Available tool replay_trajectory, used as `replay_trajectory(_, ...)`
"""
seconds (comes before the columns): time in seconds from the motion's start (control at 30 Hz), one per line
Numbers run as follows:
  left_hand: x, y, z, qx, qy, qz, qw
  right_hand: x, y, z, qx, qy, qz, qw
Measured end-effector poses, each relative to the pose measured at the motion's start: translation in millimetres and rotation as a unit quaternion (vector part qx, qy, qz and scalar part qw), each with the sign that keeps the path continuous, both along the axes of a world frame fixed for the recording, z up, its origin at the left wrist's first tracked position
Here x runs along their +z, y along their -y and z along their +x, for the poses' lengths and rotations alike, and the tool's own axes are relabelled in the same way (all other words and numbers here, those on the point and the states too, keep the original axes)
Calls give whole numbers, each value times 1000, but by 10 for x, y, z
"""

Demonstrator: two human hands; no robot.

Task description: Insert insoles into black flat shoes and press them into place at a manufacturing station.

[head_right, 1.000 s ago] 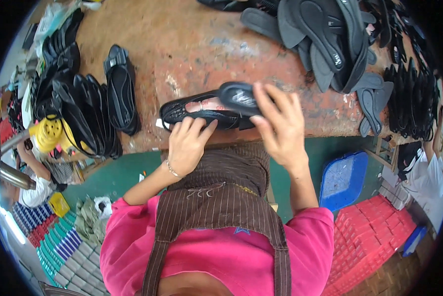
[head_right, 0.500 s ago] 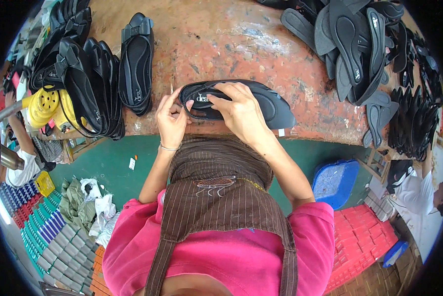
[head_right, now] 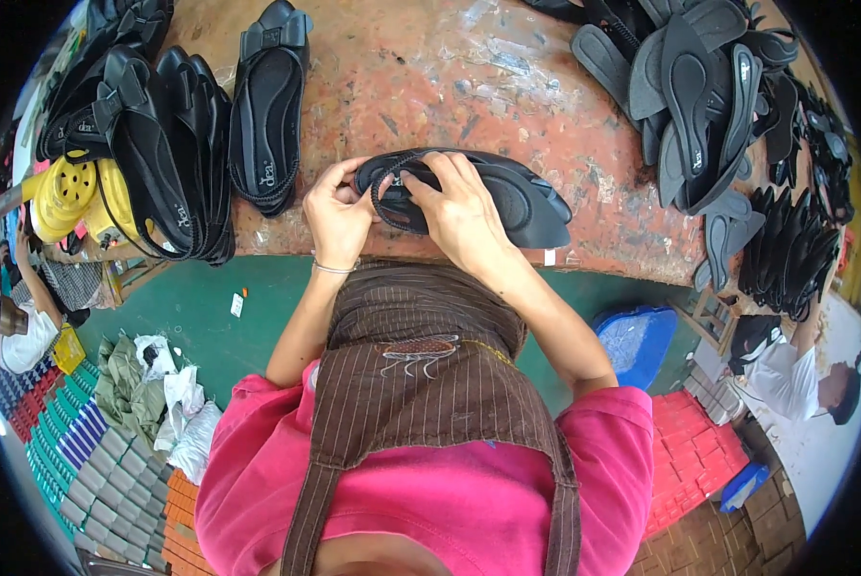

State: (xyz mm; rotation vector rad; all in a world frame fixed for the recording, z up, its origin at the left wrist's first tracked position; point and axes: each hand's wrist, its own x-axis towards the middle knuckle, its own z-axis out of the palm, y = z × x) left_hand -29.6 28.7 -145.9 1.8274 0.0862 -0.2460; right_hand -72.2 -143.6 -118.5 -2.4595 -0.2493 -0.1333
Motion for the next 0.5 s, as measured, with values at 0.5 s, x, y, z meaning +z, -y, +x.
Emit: replay_trajectory(0.5,34,-6,177,-44,36,78,995,107,-45,-315,-29,-23,-197,980)
